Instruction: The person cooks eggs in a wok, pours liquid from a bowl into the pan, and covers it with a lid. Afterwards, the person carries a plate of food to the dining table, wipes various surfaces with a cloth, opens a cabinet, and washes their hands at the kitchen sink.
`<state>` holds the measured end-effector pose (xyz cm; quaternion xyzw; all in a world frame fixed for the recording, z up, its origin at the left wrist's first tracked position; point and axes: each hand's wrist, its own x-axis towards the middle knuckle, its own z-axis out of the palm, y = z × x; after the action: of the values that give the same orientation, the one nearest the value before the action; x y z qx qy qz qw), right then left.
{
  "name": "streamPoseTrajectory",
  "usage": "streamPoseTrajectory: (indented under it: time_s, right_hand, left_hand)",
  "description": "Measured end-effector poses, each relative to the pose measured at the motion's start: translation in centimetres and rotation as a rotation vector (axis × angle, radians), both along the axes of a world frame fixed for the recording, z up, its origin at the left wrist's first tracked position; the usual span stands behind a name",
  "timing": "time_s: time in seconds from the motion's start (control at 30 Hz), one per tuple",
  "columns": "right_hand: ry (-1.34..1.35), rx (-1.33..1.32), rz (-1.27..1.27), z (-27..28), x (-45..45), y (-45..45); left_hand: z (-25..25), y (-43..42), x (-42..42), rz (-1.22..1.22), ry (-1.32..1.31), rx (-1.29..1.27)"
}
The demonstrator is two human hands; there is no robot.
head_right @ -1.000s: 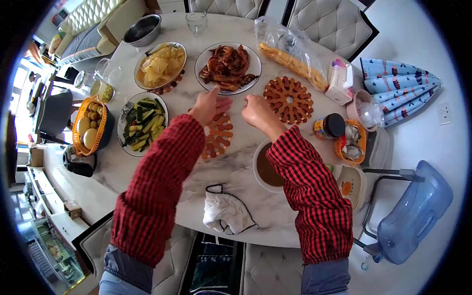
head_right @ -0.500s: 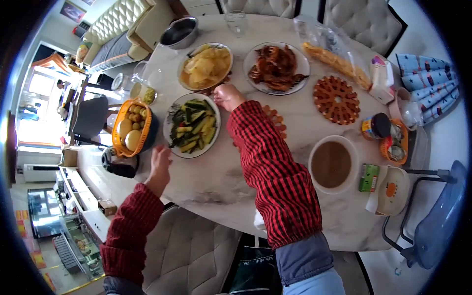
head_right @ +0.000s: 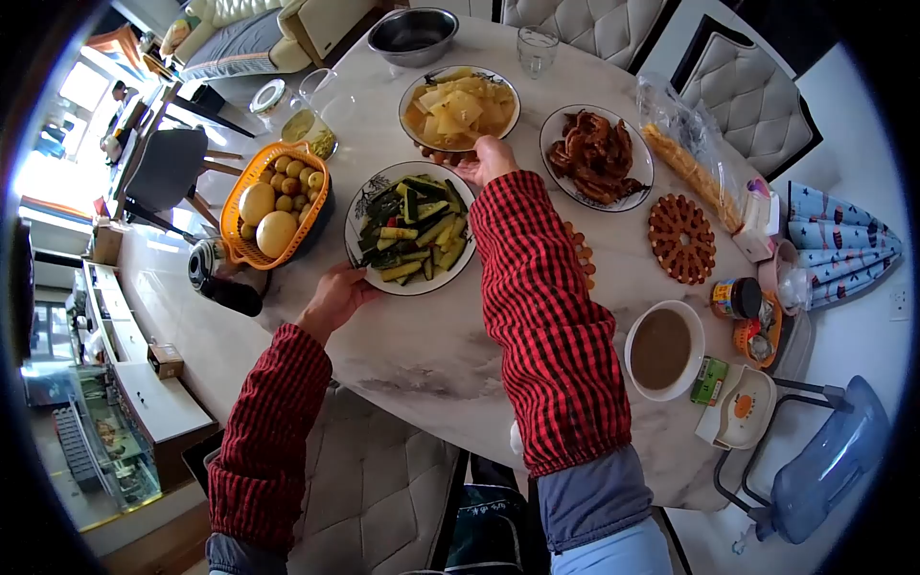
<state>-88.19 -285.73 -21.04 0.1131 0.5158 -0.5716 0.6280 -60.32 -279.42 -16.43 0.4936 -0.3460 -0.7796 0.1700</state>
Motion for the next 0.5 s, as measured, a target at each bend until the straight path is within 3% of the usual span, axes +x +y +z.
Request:
streamPoseTrajectory:
  time_s: [0.37, 0.5]
  right_hand:
    - [0.241, 0.132, 0.114, -0.1, -2.5, -1.2]
    - [0.357, 0.025, 0.134, -0.7, -2.3, -0.4]
  left_hand:
    - [-0.8, 2.2, -2.7, 0.151, 0.059, 0.021]
    - [-2.2, 2.1, -2.8, 0.218, 0.111, 0.022]
